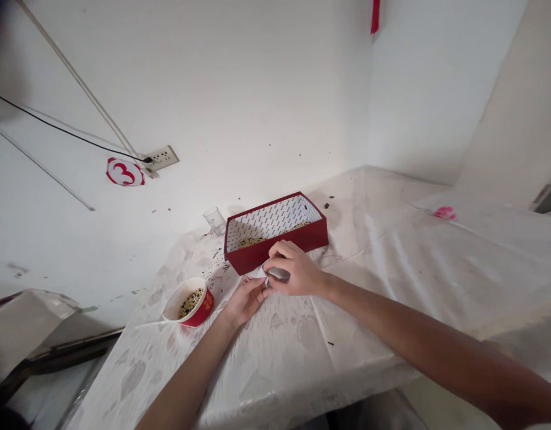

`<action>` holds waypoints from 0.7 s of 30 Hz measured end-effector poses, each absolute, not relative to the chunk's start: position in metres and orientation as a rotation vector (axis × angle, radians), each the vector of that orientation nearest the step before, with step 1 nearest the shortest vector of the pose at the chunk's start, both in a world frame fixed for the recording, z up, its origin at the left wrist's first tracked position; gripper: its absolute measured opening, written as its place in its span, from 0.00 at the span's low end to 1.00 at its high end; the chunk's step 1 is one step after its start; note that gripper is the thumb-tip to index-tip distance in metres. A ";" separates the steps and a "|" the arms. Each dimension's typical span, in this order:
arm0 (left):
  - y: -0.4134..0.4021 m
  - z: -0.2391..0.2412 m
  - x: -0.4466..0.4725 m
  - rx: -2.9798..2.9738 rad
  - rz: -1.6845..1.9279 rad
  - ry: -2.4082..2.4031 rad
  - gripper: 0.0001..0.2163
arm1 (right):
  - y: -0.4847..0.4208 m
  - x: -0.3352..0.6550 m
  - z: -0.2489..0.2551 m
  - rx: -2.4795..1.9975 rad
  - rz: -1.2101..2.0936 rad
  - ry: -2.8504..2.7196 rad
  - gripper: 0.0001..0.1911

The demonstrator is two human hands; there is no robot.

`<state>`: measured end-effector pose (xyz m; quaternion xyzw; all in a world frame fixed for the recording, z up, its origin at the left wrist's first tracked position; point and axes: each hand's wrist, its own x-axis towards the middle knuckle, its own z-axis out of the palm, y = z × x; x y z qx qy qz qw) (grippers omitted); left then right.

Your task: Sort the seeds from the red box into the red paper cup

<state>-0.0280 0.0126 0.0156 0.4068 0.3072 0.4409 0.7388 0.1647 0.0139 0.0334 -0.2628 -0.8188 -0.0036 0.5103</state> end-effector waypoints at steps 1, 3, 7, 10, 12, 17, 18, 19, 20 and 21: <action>0.012 0.016 -0.028 0.896 0.975 0.672 0.04 | 0.014 0.165 0.033 -0.631 -0.017 -1.980 0.07; 0.012 0.017 -0.027 0.889 0.990 0.669 0.04 | 0.015 0.165 0.032 -0.634 -0.035 -1.995 0.07; 0.014 0.014 -0.028 0.869 0.996 0.660 0.04 | 0.016 0.164 0.030 -0.665 -0.058 -2.001 0.08; 0.016 0.011 -0.029 0.872 0.987 0.644 0.03 | 0.017 0.163 0.029 -0.700 -0.075 -2.011 0.08; 0.017 0.009 -0.030 0.894 0.976 0.634 0.02 | 0.017 0.163 0.028 -0.720 -0.088 -2.015 0.08; 0.016 0.005 -0.027 0.991 1.043 0.662 0.07 | 0.017 0.161 0.027 -0.753 -0.105 -1.998 0.05; 0.015 0.005 -0.025 1.008 1.072 0.674 0.07 | 0.016 0.161 0.027 -0.756 -0.105 -2.000 0.05; 0.015 0.006 -0.024 1.027 1.096 0.683 0.08 | 0.016 0.161 0.027 -0.757 -0.104 -2.006 0.04; 0.014 0.007 -0.023 1.050 1.110 0.686 0.08 | 0.016 0.161 0.027 -0.755 -0.102 -2.014 0.04; 0.014 0.008 -0.022 1.076 1.111 0.684 0.08 | 0.015 0.161 0.027 -0.753 -0.101 -2.023 0.04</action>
